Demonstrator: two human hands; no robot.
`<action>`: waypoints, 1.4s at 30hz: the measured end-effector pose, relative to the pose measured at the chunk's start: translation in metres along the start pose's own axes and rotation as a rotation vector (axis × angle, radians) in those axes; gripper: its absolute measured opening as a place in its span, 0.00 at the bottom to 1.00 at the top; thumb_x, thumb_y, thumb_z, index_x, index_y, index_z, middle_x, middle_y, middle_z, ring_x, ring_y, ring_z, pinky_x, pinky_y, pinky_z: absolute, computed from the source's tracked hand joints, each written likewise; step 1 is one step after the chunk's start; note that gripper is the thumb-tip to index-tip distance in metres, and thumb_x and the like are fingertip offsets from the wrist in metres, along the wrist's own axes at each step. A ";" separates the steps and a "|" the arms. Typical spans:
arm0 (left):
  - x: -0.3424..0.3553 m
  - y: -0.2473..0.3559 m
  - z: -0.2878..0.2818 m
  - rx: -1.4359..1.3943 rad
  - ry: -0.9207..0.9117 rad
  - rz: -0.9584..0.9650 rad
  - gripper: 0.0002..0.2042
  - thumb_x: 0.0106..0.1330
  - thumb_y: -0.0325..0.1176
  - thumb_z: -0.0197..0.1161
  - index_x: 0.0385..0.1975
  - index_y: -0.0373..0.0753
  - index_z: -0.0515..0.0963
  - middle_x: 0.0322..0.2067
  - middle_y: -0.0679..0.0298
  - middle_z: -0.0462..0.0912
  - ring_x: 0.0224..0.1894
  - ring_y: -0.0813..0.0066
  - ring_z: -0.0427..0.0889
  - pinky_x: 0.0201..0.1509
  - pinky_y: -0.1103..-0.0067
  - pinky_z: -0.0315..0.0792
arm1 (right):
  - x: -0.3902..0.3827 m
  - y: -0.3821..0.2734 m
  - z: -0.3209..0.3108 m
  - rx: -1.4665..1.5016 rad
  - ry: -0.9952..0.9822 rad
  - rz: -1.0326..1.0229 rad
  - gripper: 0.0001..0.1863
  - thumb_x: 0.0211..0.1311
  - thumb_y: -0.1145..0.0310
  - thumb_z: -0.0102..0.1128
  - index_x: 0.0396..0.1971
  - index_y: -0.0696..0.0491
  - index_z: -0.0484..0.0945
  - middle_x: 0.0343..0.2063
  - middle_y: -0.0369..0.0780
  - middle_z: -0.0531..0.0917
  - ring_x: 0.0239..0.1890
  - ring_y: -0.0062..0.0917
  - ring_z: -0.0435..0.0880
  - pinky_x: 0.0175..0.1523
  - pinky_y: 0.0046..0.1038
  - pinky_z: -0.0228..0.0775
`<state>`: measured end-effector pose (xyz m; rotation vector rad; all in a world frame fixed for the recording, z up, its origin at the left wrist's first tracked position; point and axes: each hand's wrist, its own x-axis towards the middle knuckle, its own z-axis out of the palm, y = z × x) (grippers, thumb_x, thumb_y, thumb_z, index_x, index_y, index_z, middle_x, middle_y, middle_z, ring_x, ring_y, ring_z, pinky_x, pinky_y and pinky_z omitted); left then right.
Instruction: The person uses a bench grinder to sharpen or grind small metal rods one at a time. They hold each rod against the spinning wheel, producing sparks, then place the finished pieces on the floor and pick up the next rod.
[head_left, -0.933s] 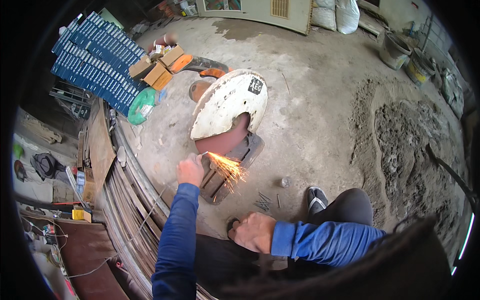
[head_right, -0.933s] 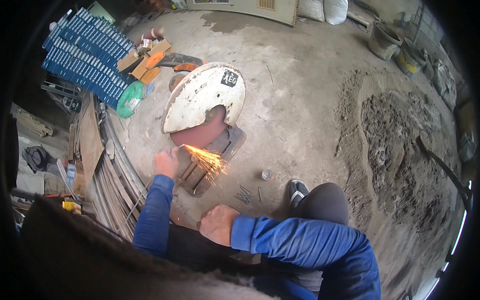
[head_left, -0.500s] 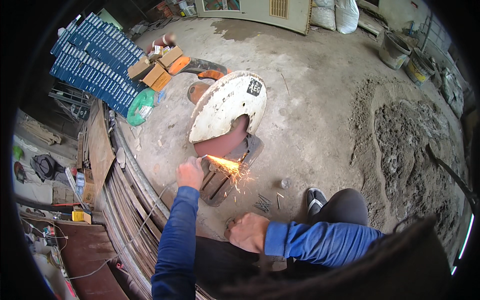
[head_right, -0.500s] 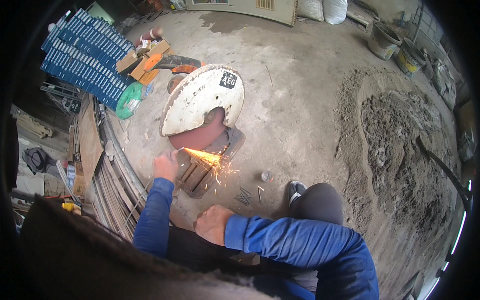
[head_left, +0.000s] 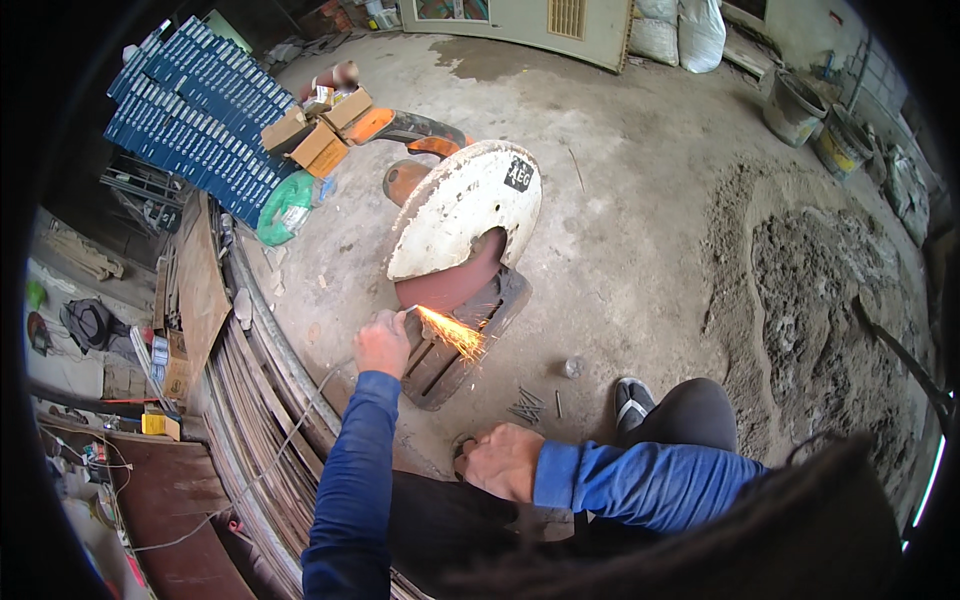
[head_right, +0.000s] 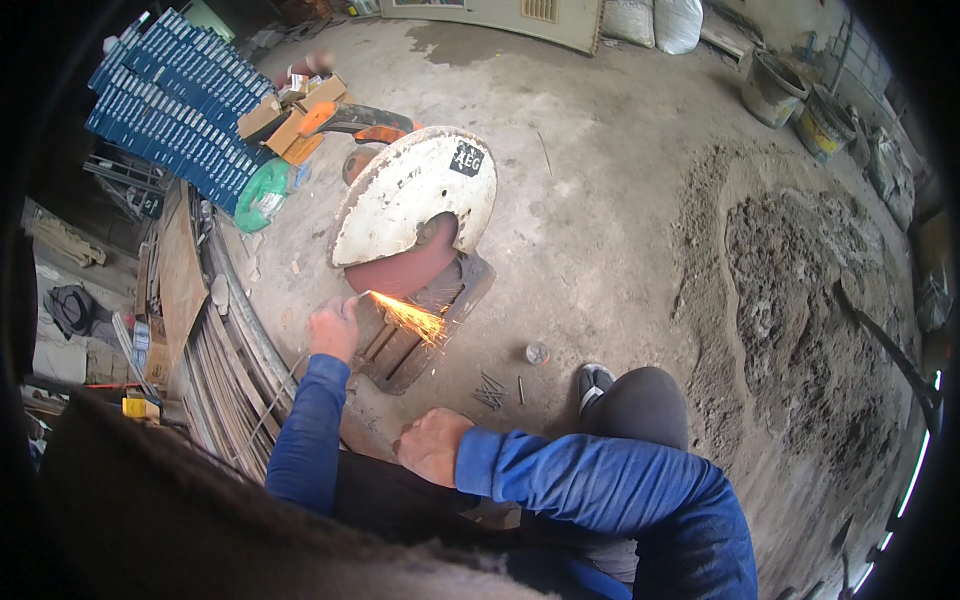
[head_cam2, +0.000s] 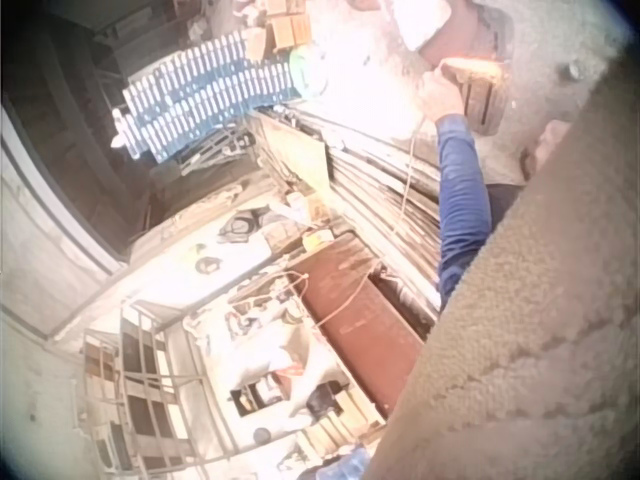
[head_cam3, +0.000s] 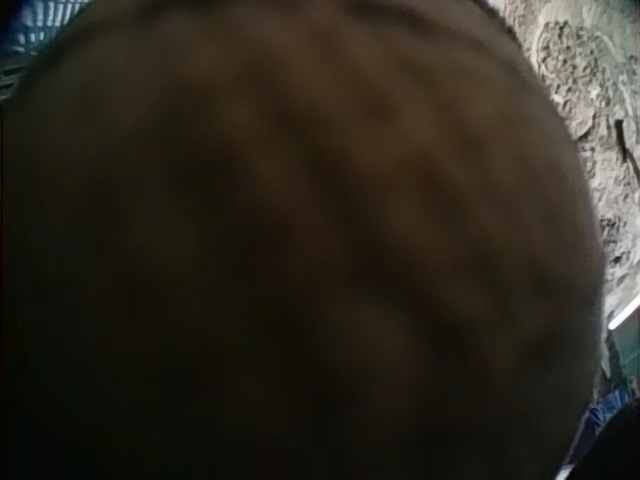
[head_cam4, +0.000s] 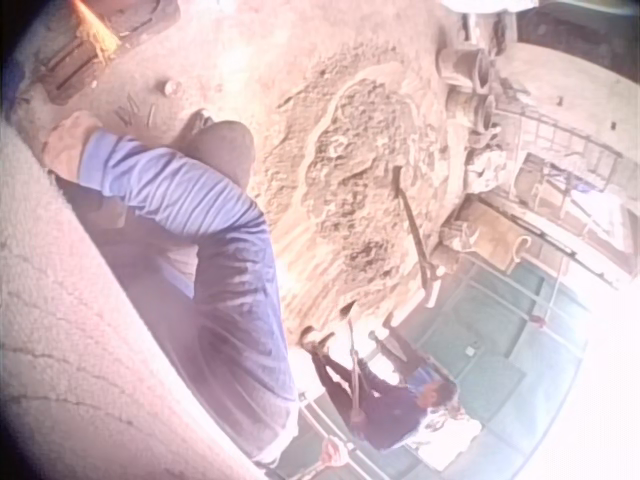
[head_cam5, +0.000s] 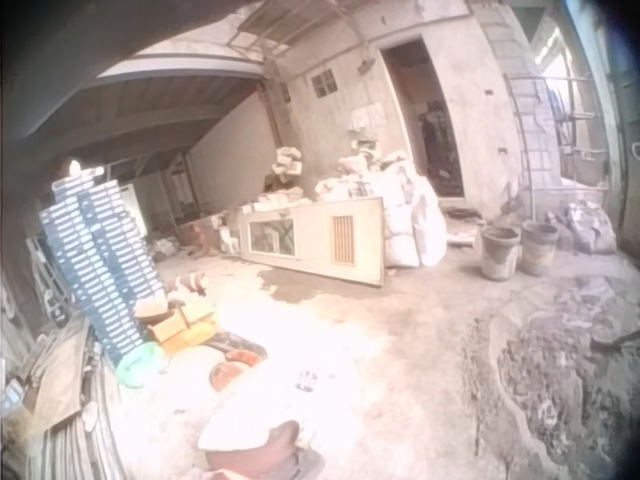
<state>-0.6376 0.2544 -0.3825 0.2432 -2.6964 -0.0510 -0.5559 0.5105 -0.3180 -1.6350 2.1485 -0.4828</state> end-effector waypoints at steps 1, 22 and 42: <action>0.000 0.000 0.000 -0.003 0.006 0.001 0.12 0.66 0.41 0.59 0.25 0.40 0.77 0.25 0.51 0.81 0.29 0.48 0.81 0.33 0.59 0.74 | -0.001 0.000 0.000 -0.009 0.009 -0.003 0.12 0.55 0.65 0.55 0.33 0.52 0.85 0.34 0.42 0.87 0.40 0.34 0.87 0.43 0.34 0.78; 0.001 0.001 0.001 0.016 -0.016 -0.018 0.13 0.65 0.40 0.60 0.23 0.39 0.77 0.24 0.49 0.81 0.28 0.46 0.81 0.33 0.58 0.73 | -0.001 -0.001 -0.007 0.008 -0.113 0.033 0.13 0.57 0.63 0.52 0.35 0.53 0.81 0.39 0.44 0.83 0.43 0.36 0.85 0.46 0.35 0.77; -0.003 -0.002 -0.010 -0.216 -0.084 -0.126 0.10 0.64 0.36 0.63 0.26 0.36 0.79 0.23 0.49 0.81 0.26 0.49 0.81 0.32 0.63 0.73 | -0.005 -0.001 0.005 -0.059 0.057 0.014 0.11 0.54 0.66 0.56 0.30 0.52 0.86 0.32 0.41 0.87 0.37 0.34 0.87 0.42 0.34 0.79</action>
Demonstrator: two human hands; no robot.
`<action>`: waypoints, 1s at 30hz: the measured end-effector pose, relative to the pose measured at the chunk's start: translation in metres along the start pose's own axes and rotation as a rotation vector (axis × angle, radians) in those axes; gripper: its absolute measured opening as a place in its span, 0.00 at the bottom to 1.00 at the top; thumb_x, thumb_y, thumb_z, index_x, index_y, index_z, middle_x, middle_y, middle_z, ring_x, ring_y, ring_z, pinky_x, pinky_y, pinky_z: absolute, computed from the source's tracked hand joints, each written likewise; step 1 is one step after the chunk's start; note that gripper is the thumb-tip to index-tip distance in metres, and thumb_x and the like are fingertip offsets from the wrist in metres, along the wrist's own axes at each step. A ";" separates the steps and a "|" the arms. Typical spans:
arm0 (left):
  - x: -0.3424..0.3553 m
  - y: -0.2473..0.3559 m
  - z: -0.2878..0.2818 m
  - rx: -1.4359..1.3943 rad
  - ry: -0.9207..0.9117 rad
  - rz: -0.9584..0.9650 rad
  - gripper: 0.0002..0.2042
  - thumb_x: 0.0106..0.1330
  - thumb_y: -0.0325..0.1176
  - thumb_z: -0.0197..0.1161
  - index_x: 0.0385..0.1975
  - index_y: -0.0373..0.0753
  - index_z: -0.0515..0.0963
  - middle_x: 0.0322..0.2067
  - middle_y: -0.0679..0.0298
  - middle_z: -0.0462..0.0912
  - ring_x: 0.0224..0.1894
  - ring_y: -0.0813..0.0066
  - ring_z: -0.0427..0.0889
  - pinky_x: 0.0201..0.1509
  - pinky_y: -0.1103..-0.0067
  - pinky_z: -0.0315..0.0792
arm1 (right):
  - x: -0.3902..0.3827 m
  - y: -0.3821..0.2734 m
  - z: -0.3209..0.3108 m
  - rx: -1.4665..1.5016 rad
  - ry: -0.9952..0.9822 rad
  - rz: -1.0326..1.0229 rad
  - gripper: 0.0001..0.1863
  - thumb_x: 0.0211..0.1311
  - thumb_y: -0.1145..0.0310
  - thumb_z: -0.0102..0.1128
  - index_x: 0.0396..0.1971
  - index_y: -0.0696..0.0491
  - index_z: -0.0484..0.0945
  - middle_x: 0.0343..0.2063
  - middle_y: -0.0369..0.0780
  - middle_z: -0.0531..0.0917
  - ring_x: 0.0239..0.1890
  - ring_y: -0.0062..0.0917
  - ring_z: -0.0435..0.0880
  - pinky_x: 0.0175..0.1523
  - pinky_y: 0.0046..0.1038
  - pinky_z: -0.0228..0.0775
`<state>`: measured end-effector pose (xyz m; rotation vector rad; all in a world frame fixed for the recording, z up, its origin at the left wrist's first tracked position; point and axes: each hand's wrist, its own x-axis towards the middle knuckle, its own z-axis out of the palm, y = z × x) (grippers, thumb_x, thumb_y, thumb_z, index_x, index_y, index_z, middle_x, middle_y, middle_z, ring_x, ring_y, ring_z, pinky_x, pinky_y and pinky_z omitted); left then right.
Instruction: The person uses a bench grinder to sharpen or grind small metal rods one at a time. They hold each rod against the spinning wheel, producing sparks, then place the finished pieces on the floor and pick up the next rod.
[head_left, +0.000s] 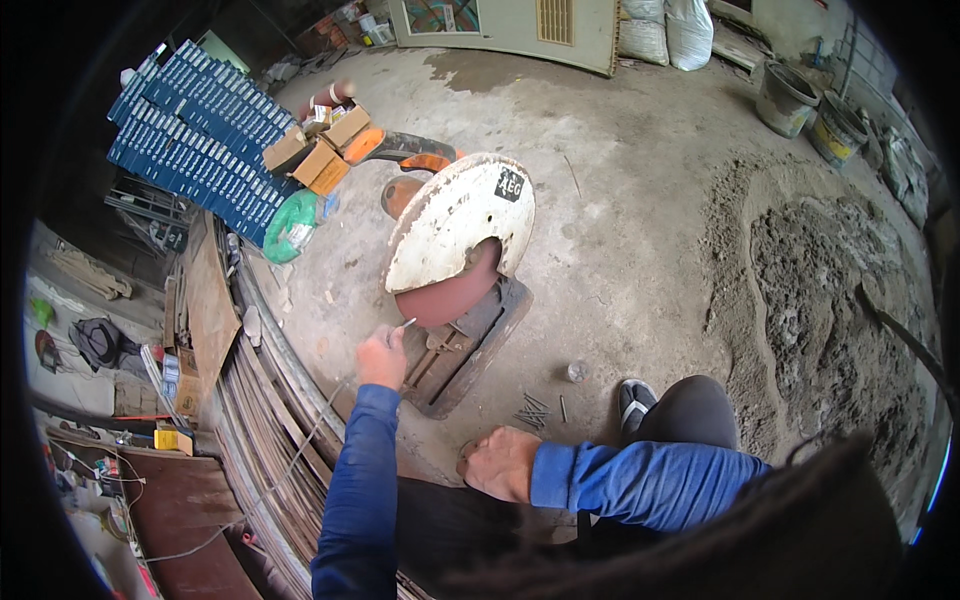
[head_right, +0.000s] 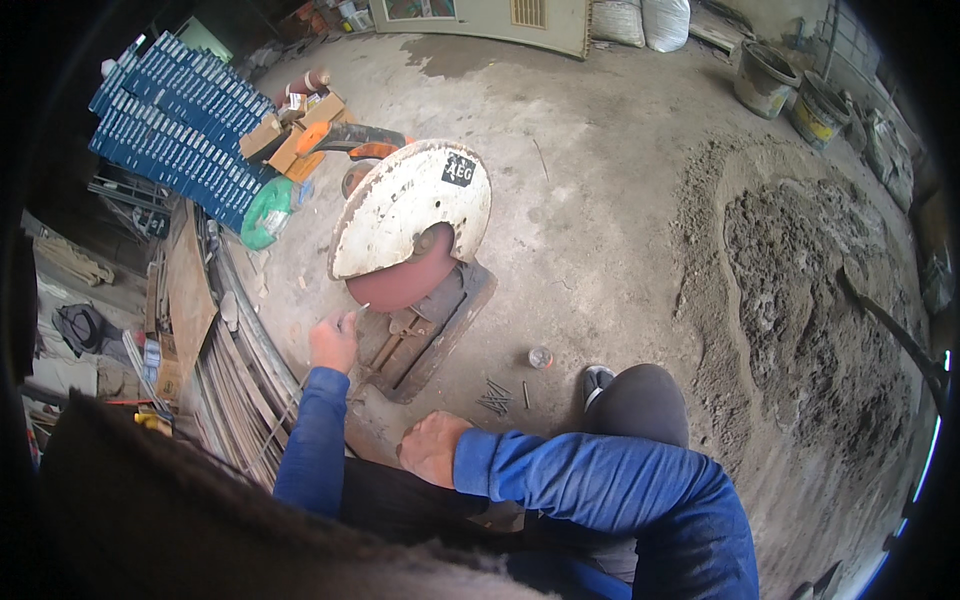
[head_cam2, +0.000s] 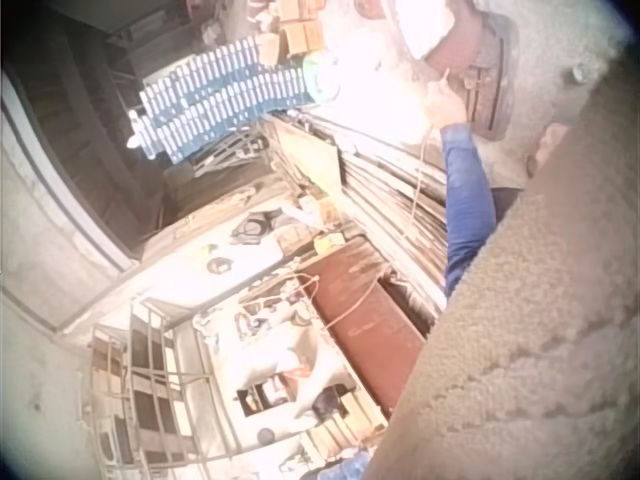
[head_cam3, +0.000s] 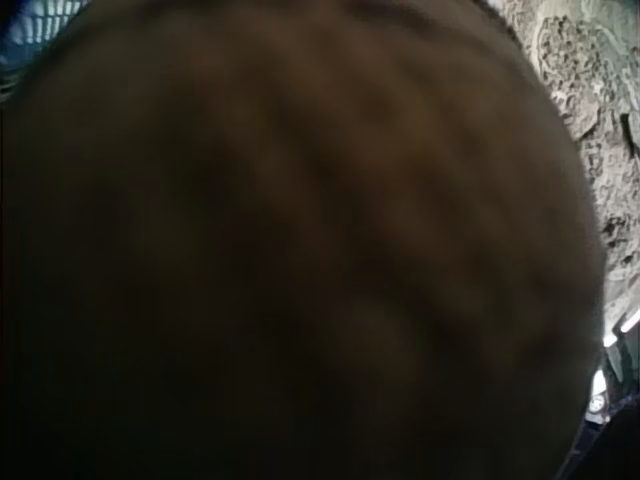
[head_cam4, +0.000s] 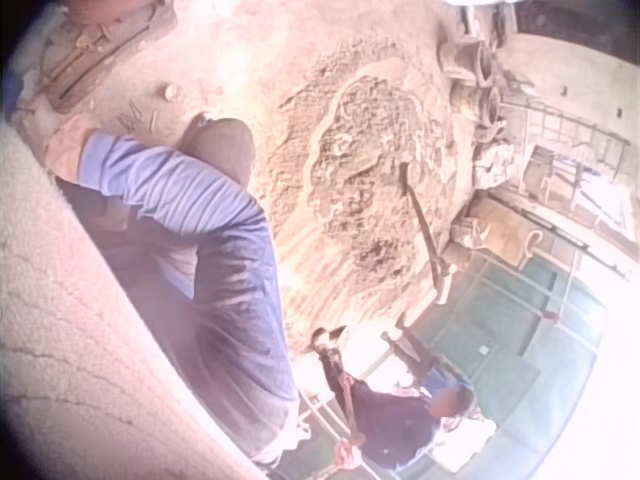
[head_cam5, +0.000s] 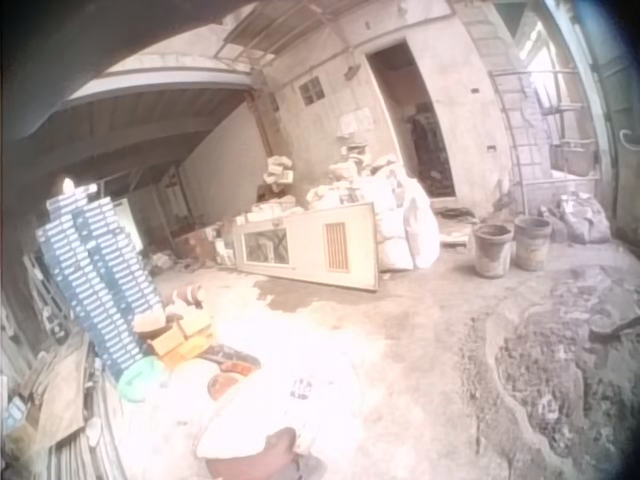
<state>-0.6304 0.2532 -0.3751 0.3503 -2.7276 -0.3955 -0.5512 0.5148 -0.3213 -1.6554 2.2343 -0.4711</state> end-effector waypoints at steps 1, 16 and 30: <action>-0.002 -0.002 -0.003 -0.086 -0.031 -0.035 0.09 0.64 0.35 0.63 0.27 0.36 0.80 0.22 0.51 0.81 0.25 0.53 0.81 0.31 0.65 0.74 | 0.000 -0.001 0.000 0.005 0.024 0.001 0.11 0.54 0.66 0.56 0.30 0.52 0.86 0.32 0.40 0.87 0.37 0.34 0.87 0.41 0.34 0.79; -0.006 -0.006 0.000 -0.491 -0.268 -0.358 0.07 0.68 0.28 0.59 0.36 0.33 0.81 0.21 0.62 0.81 0.20 0.77 0.81 0.23 0.78 0.74 | 0.003 -0.003 0.003 0.043 -0.002 -0.008 0.10 0.52 0.65 0.57 0.28 0.51 0.86 0.30 0.40 0.87 0.36 0.34 0.87 0.40 0.34 0.79; 0.000 -0.003 0.007 -0.148 -0.246 -0.193 0.10 0.68 0.35 0.57 0.33 0.36 0.81 0.21 0.53 0.82 0.24 0.59 0.83 0.30 0.66 0.75 | -0.002 -0.002 0.004 0.003 0.054 -0.023 0.10 0.52 0.66 0.58 0.28 0.51 0.86 0.31 0.40 0.87 0.36 0.33 0.87 0.40 0.34 0.78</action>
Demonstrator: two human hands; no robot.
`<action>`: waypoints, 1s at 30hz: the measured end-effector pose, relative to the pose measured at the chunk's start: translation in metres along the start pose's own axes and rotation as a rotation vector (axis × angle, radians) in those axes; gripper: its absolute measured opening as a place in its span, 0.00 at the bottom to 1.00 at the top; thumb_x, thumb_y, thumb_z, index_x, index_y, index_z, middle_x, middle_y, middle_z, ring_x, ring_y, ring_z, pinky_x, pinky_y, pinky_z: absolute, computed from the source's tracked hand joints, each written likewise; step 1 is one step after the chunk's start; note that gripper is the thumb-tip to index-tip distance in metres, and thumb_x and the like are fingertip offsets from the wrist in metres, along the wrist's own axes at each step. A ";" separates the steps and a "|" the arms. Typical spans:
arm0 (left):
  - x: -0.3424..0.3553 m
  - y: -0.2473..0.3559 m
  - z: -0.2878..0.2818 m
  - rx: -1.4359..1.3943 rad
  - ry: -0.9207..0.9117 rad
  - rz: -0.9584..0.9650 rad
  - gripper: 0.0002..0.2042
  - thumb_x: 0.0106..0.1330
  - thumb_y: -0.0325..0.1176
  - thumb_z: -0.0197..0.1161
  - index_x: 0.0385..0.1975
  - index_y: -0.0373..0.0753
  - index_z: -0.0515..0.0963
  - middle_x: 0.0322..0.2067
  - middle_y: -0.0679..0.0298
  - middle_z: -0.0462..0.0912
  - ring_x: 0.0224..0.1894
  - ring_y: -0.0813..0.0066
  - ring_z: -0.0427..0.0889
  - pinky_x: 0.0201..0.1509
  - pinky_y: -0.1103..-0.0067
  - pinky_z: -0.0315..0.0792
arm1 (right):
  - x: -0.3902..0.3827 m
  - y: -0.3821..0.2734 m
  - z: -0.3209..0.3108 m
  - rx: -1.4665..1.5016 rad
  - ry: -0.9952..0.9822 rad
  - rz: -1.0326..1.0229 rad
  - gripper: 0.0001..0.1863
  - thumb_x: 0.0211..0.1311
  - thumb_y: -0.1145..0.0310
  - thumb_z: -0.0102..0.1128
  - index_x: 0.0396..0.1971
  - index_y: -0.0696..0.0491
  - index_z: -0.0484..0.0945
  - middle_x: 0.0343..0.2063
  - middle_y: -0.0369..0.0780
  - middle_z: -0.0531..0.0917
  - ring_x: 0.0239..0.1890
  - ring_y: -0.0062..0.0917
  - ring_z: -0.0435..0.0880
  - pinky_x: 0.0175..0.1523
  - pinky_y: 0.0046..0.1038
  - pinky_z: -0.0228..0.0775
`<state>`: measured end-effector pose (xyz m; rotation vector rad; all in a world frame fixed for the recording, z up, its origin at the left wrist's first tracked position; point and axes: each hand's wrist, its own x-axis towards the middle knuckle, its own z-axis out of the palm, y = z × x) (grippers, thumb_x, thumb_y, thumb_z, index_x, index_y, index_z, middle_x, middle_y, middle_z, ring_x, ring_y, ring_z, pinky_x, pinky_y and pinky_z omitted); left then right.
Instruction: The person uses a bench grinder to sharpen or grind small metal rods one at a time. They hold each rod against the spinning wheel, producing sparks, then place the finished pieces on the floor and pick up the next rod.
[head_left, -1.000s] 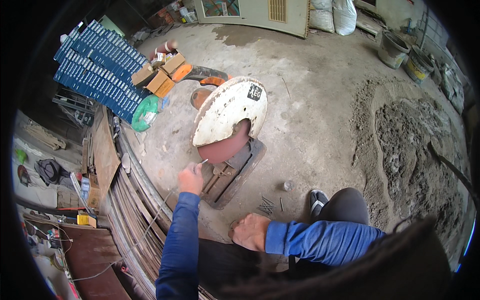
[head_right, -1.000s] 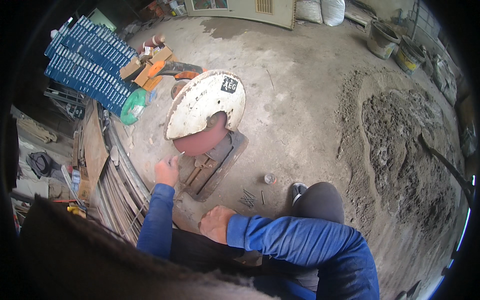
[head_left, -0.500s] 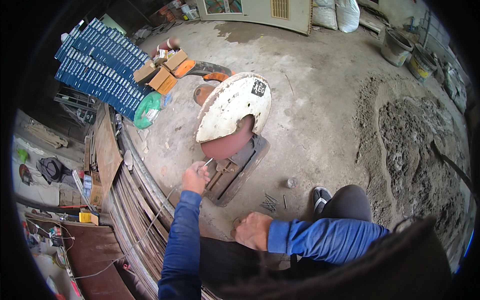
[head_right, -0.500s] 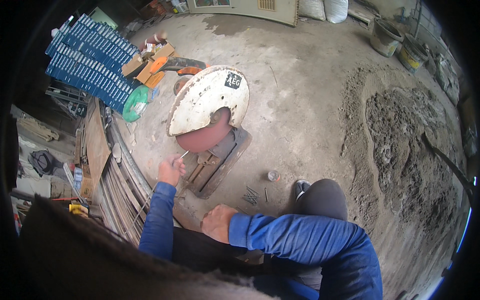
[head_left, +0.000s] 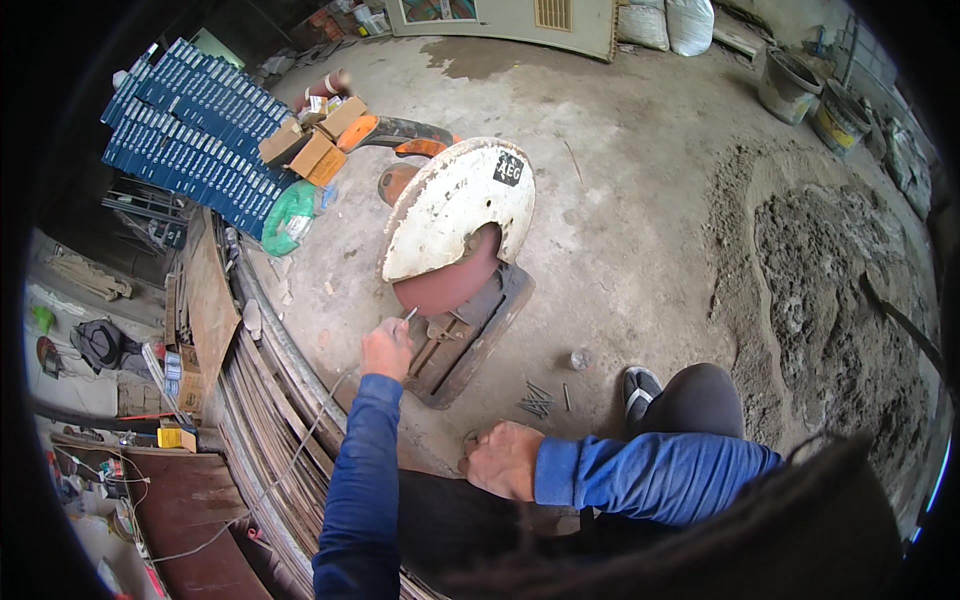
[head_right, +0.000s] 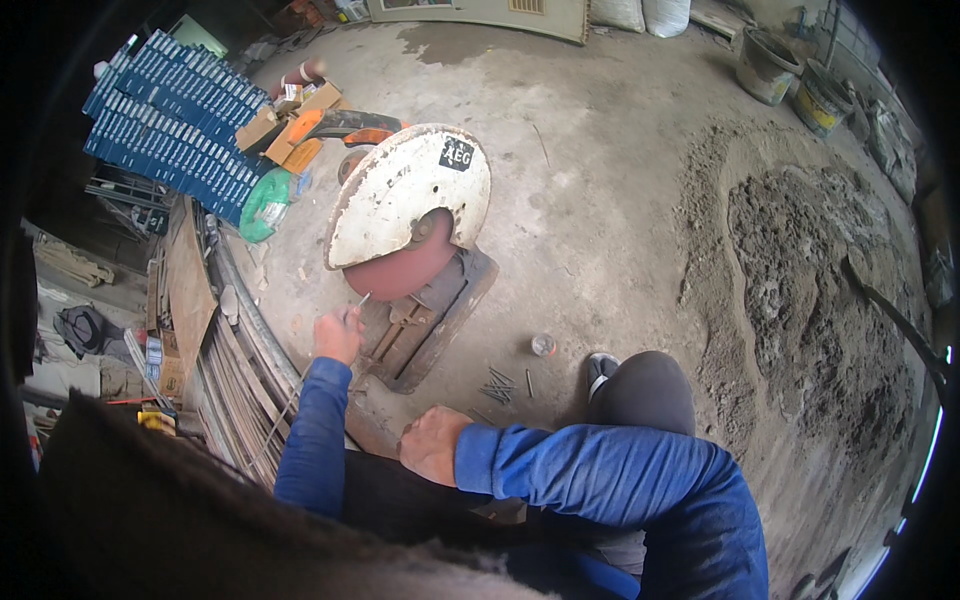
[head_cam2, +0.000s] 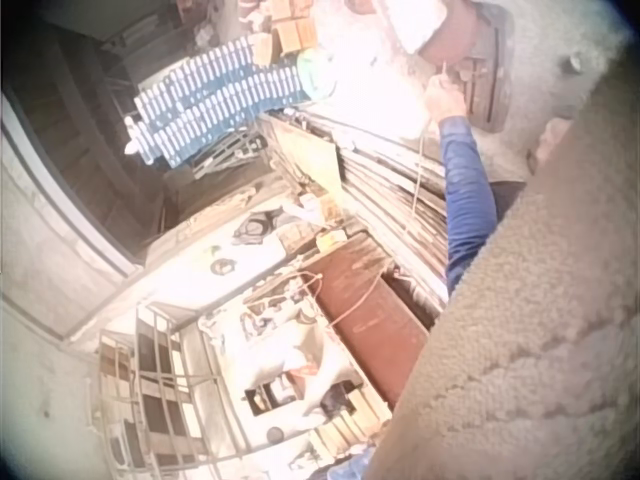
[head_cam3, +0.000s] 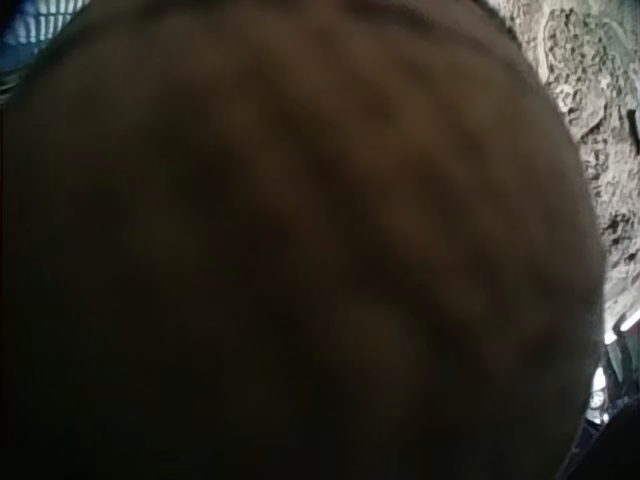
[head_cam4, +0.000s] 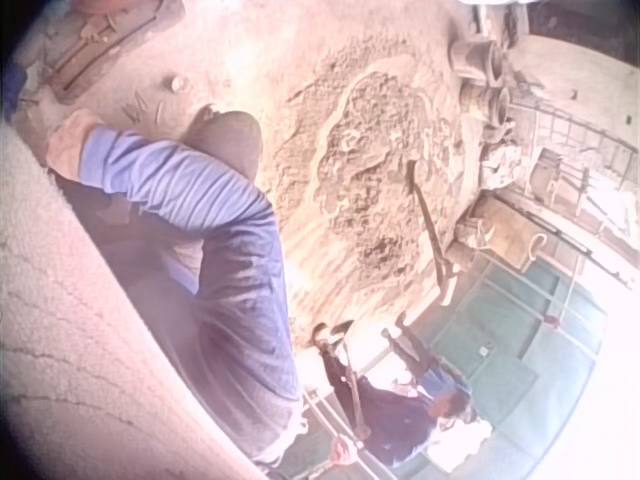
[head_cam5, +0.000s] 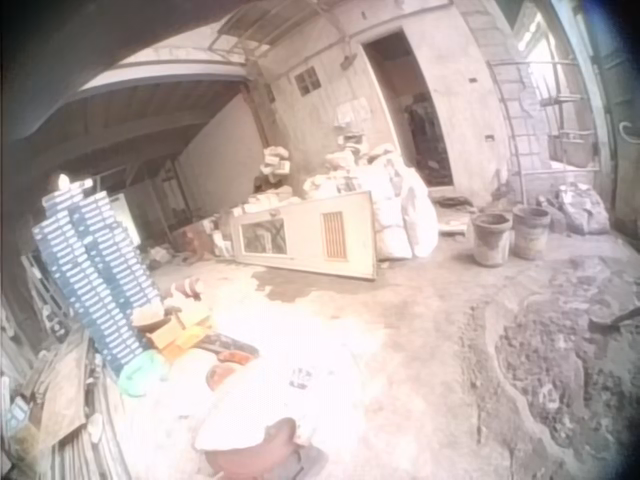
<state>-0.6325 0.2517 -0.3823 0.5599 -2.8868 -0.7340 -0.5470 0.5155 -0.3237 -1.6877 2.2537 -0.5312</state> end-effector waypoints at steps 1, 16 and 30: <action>0.002 -0.002 0.001 0.052 0.006 0.013 0.10 0.68 0.36 0.57 0.33 0.37 0.81 0.22 0.51 0.83 0.25 0.54 0.84 0.32 0.64 0.75 | 0.000 0.000 -0.001 -0.004 0.001 0.000 0.10 0.52 0.66 0.58 0.29 0.51 0.86 0.31 0.40 0.87 0.36 0.33 0.87 0.40 0.34 0.78; 0.003 -0.006 0.004 0.354 0.246 0.350 0.07 0.67 0.37 0.58 0.31 0.43 0.80 0.24 0.51 0.82 0.29 0.47 0.81 0.35 0.59 0.74 | 0.002 0.001 -0.004 0.010 -0.045 0.017 0.10 0.54 0.67 0.57 0.30 0.50 0.86 0.33 0.39 0.87 0.38 0.33 0.87 0.41 0.33 0.78; 0.005 -0.006 0.004 0.387 0.300 0.367 0.07 0.66 0.38 0.59 0.30 0.44 0.79 0.28 0.55 0.83 0.29 0.49 0.82 0.34 0.60 0.74 | 0.006 0.001 -0.001 0.010 -0.076 0.036 0.11 0.54 0.67 0.57 0.32 0.51 0.86 0.35 0.40 0.87 0.40 0.33 0.87 0.42 0.33 0.78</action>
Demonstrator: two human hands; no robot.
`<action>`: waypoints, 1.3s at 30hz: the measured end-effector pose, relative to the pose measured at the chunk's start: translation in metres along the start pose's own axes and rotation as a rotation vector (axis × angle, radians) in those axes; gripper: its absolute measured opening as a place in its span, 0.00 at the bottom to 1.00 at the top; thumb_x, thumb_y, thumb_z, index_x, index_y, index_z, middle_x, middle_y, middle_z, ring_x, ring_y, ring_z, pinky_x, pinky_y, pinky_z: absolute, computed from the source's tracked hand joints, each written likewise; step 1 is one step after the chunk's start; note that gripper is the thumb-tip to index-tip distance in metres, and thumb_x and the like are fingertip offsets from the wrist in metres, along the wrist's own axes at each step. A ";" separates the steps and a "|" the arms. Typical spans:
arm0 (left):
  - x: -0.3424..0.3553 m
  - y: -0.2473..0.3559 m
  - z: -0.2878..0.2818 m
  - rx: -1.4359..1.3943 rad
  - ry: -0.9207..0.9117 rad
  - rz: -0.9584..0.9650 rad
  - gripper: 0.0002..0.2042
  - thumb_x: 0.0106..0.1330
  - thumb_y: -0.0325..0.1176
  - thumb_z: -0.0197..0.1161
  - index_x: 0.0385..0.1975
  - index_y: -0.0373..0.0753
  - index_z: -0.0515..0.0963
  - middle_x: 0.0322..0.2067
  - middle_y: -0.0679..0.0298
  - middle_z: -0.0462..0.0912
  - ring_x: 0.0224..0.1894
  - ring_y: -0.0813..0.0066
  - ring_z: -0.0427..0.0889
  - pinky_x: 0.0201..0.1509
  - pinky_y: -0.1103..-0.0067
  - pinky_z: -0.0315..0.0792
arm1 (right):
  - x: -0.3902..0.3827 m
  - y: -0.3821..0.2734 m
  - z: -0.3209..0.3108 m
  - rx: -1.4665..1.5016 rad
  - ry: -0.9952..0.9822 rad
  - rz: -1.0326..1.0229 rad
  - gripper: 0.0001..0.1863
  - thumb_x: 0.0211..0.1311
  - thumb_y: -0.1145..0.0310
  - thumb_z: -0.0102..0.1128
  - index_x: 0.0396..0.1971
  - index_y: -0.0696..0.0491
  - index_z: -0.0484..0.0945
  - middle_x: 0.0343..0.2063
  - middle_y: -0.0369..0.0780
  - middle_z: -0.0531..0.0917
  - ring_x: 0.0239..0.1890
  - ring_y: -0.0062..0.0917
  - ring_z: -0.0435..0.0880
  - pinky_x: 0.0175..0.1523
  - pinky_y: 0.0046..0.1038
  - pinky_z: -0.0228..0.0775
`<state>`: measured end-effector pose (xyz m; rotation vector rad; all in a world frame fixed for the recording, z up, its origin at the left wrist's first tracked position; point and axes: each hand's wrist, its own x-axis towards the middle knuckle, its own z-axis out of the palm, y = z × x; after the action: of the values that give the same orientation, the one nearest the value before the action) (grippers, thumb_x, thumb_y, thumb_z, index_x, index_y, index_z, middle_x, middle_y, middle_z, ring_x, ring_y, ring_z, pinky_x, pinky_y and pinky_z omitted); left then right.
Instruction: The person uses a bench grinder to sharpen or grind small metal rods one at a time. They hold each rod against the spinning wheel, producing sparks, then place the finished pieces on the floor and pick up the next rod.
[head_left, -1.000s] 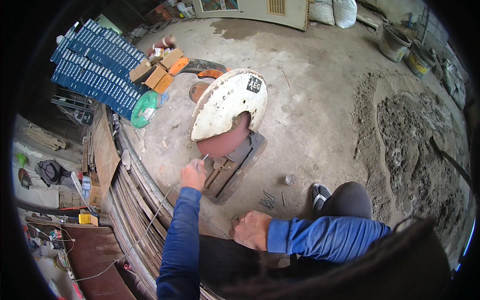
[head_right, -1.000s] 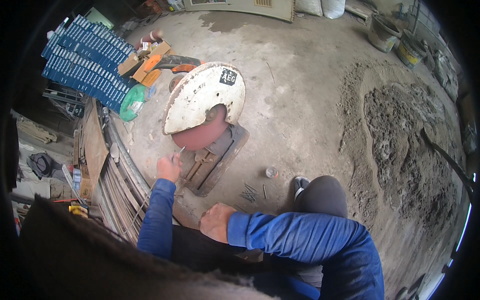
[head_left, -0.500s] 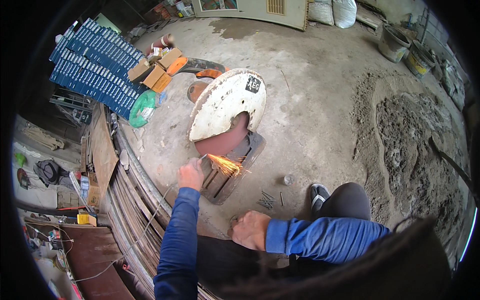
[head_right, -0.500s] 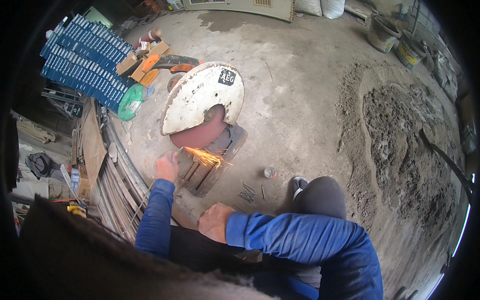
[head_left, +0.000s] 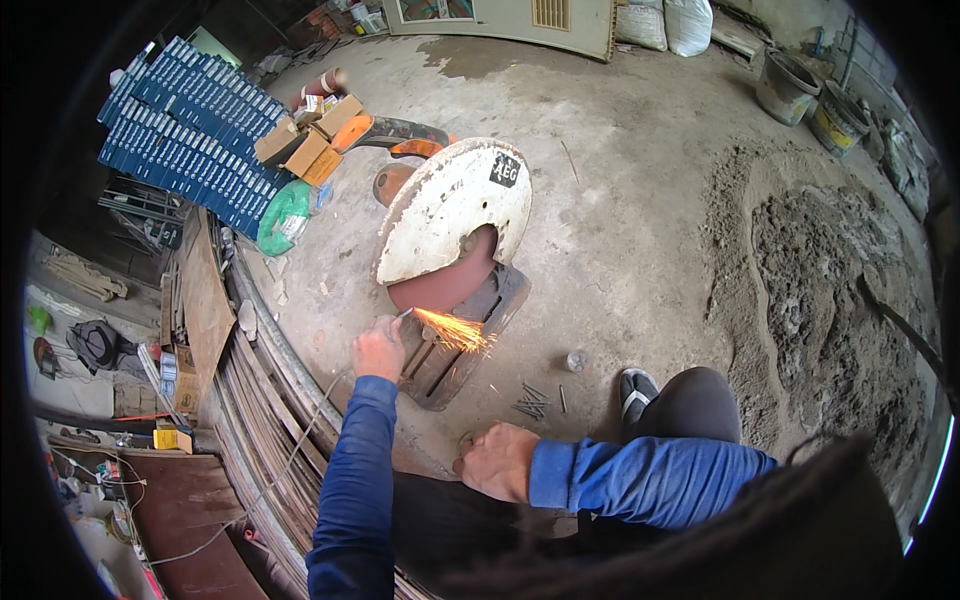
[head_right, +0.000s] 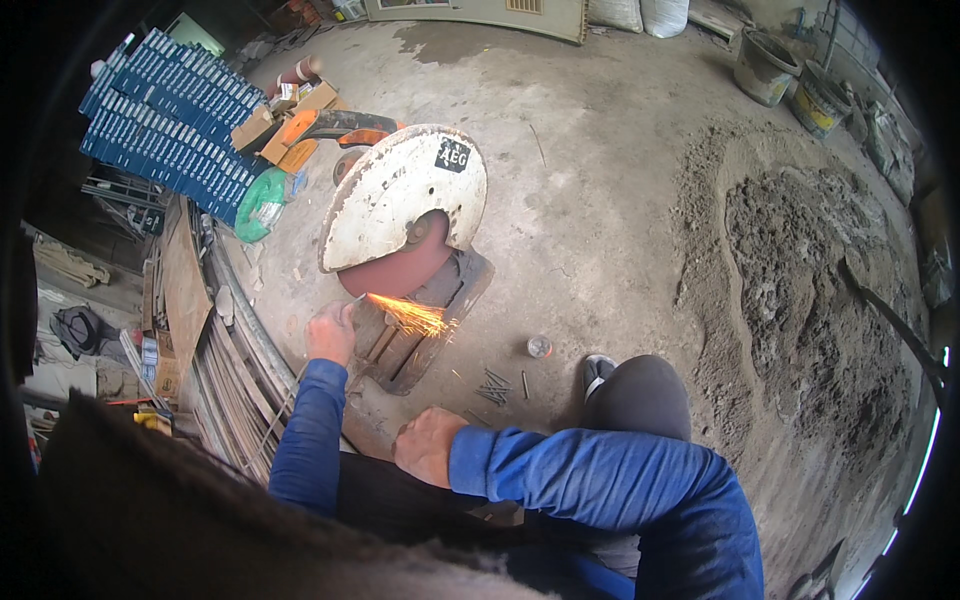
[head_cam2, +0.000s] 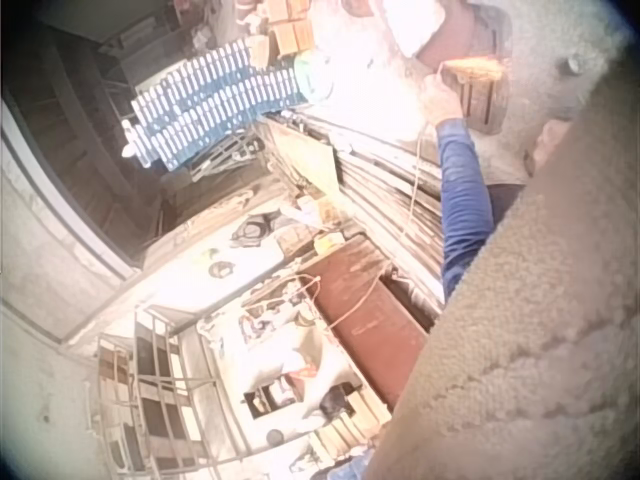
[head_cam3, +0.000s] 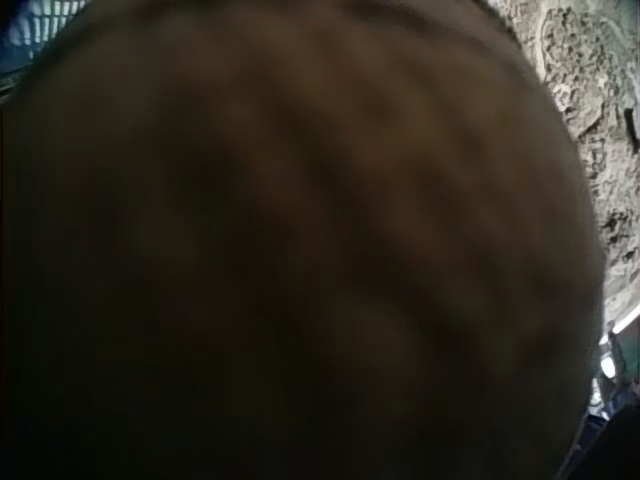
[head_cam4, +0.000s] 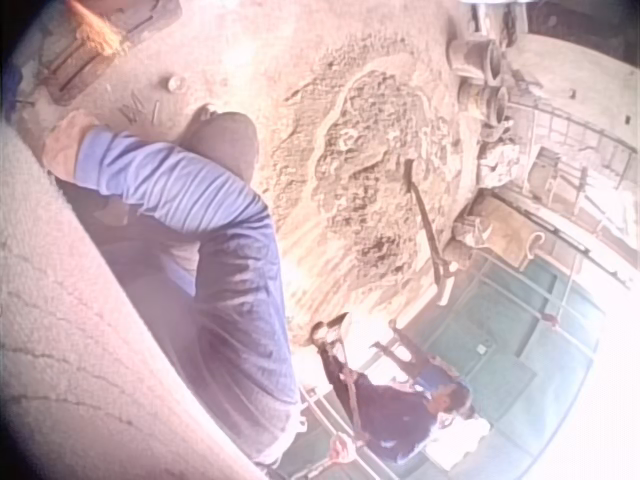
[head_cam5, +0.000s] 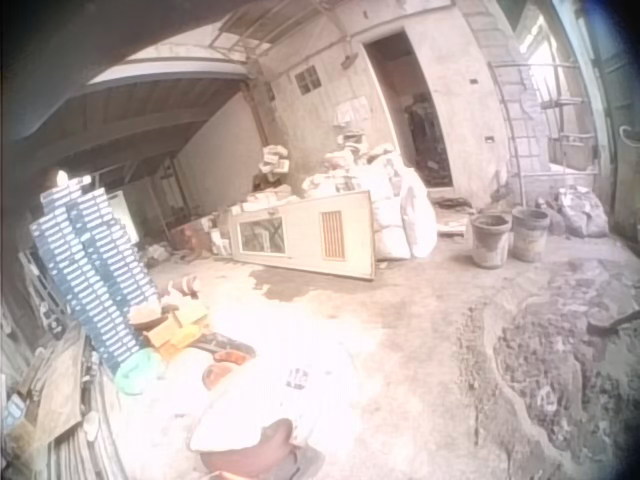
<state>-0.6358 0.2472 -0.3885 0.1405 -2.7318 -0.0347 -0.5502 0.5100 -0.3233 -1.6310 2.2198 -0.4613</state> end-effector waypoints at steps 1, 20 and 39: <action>0.000 0.000 0.000 0.007 0.003 0.000 0.07 0.66 0.38 0.59 0.30 0.43 0.79 0.28 0.56 0.83 0.29 0.49 0.82 0.34 0.60 0.74 | 0.000 0.000 0.000 0.000 -0.002 0.003 0.11 0.54 0.67 0.57 0.32 0.51 0.86 0.35 0.40 0.87 0.40 0.33 0.87 0.43 0.33 0.78; 0.001 0.000 -0.004 0.015 0.037 0.020 0.08 0.66 0.39 0.60 0.28 0.44 0.79 0.26 0.55 0.82 0.27 0.50 0.82 0.32 0.61 0.74 | 0.002 0.000 -0.001 -0.018 -0.003 -0.021 0.11 0.54 0.65 0.56 0.32 0.50 0.87 0.35 0.39 0.87 0.40 0.32 0.87 0.43 0.33 0.78; 0.004 0.009 -0.008 0.103 -0.079 -0.055 0.10 0.66 0.40 0.59 0.28 0.41 0.77 0.28 0.54 0.84 0.30 0.50 0.83 0.35 0.60 0.75 | 0.002 -0.001 -0.004 -0.010 -0.051 -0.017 0.11 0.56 0.67 0.56 0.34 0.51 0.86 0.37 0.39 0.87 0.42 0.33 0.87 0.44 0.33 0.78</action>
<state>-0.6371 0.2557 -0.3793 0.2481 -2.8084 0.0865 -0.5518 0.5076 -0.3192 -1.6492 2.1759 -0.4093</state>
